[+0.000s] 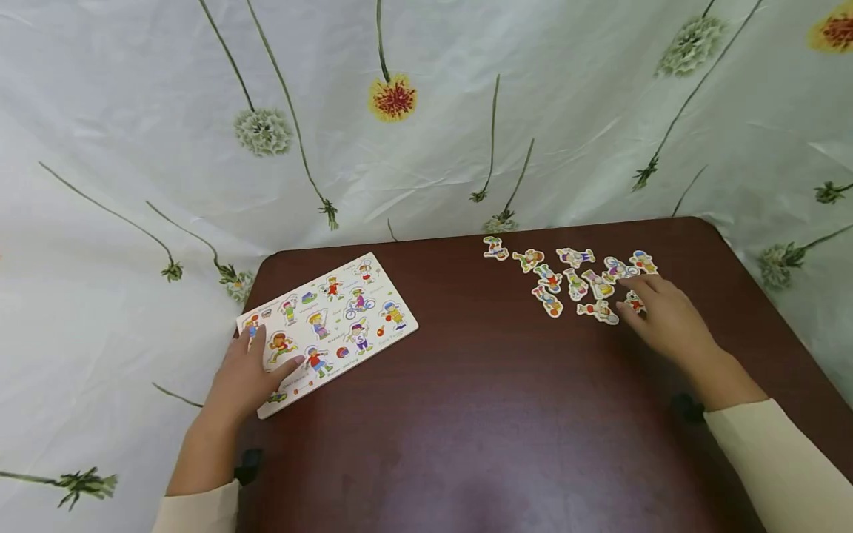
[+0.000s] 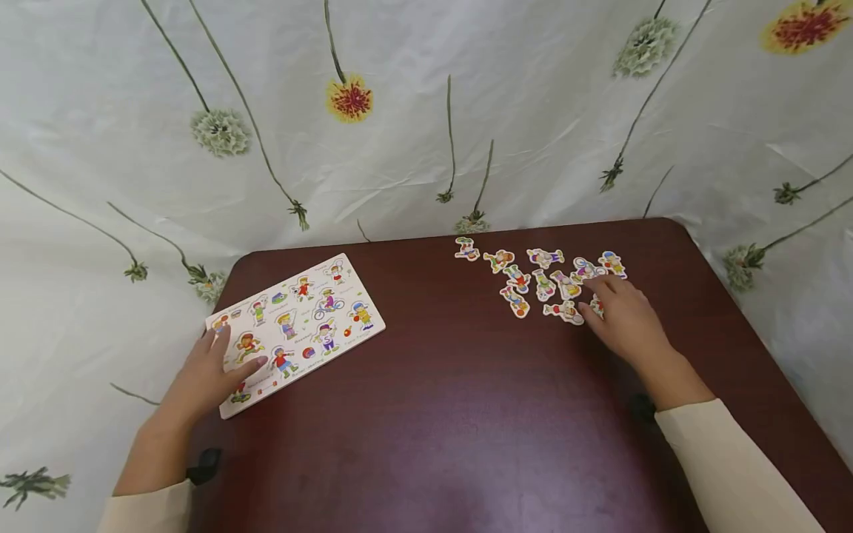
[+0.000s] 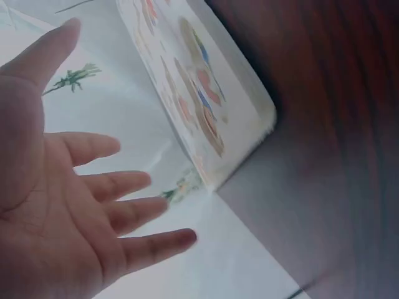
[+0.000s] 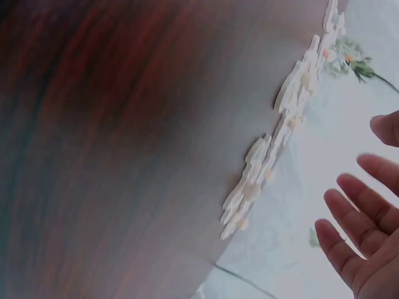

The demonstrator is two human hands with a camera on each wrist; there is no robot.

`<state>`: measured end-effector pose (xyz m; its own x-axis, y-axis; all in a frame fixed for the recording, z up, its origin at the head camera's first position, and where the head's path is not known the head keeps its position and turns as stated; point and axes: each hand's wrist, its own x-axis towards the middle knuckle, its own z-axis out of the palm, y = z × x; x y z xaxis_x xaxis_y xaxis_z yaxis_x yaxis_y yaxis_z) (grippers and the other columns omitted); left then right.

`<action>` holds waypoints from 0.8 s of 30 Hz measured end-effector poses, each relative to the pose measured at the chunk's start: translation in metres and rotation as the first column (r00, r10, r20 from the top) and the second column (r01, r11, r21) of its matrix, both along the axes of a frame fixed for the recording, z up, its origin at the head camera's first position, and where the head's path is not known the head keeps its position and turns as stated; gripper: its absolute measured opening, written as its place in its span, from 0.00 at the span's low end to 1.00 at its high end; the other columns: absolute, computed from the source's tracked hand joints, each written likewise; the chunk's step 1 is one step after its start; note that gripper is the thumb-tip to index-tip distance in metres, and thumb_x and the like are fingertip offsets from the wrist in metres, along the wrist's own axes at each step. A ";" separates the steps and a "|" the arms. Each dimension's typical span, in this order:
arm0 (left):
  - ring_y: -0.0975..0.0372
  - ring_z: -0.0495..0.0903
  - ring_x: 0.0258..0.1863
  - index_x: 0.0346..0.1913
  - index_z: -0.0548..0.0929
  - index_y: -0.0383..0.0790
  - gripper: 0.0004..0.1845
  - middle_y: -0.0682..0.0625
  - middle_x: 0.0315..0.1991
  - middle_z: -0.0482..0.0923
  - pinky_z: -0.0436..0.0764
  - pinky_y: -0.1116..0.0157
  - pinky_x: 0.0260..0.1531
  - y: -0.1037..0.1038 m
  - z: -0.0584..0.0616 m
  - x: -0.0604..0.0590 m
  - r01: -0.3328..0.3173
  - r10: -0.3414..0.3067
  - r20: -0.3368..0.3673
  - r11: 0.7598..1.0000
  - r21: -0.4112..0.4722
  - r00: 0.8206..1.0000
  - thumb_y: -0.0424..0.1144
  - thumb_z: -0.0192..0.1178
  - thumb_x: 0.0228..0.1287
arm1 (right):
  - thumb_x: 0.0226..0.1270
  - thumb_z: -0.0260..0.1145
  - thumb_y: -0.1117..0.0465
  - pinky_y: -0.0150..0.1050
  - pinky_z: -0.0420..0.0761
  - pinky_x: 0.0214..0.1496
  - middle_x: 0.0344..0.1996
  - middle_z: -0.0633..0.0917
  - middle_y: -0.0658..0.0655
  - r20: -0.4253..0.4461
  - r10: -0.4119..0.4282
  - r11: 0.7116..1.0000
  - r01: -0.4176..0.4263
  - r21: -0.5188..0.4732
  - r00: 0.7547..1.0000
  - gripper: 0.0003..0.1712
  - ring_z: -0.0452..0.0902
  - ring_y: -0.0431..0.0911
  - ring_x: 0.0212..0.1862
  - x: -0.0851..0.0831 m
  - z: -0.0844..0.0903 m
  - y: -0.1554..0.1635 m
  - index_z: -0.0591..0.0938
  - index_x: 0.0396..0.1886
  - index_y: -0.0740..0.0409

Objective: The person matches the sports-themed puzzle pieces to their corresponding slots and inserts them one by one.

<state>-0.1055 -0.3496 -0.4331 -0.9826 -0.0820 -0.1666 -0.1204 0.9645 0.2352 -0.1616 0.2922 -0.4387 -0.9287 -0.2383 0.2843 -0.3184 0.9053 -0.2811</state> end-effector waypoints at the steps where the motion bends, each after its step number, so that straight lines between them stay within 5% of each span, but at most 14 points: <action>1: 0.25 0.47 0.73 0.77 0.46 0.21 0.60 0.18 0.75 0.43 0.60 0.30 0.67 -0.002 0.000 0.001 -0.003 0.004 0.022 1.000 -0.003 1.000 0.66 0.60 0.65 | 0.70 0.67 0.60 0.67 0.71 0.58 0.56 0.79 0.72 0.028 0.014 1.000 -0.014 0.004 1.000 0.23 0.74 0.69 0.59 -0.002 0.000 -0.001 0.79 0.60 0.67; 7: 0.28 0.56 0.67 0.76 0.46 0.19 0.62 0.18 0.71 0.47 0.70 0.31 0.57 -0.013 -0.001 0.009 -0.013 0.015 0.130 1.000 -0.012 0.991 0.68 0.61 0.62 | 0.69 0.68 0.62 0.59 0.79 0.51 0.47 0.84 0.66 0.115 0.082 0.995 -0.088 0.040 0.990 0.16 0.81 0.60 0.50 -0.012 0.001 -0.009 0.84 0.52 0.66; 14: 0.31 0.63 0.59 0.75 0.51 0.18 0.60 0.20 0.65 0.55 0.73 0.37 0.55 -0.020 -0.009 0.015 0.045 -0.043 0.130 0.999 -0.014 0.991 0.64 0.65 0.61 | 0.69 0.66 0.61 0.56 0.81 0.45 0.40 0.85 0.63 0.221 0.077 0.993 -0.095 0.071 0.972 0.14 0.83 0.55 0.43 -0.024 -0.004 -0.015 0.84 0.49 0.66; 24: 0.24 0.51 0.70 0.73 0.54 0.17 0.58 0.18 0.70 0.50 0.51 0.31 0.71 -0.023 -0.015 0.022 0.077 -0.078 0.125 0.997 0.016 0.989 0.63 0.65 0.61 | 0.70 0.65 0.59 0.56 0.80 0.45 0.38 0.86 0.63 0.324 0.061 0.995 -0.083 0.056 0.944 0.15 0.83 0.54 0.41 -0.036 -0.008 -0.020 0.83 0.48 0.67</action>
<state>-0.0837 -0.3728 -0.4481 -0.9572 -0.0036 -0.2895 -0.0744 0.9694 0.2339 -0.1973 0.2723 -0.4468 -0.9476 -0.3161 -0.0460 -0.2861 0.9039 -0.3179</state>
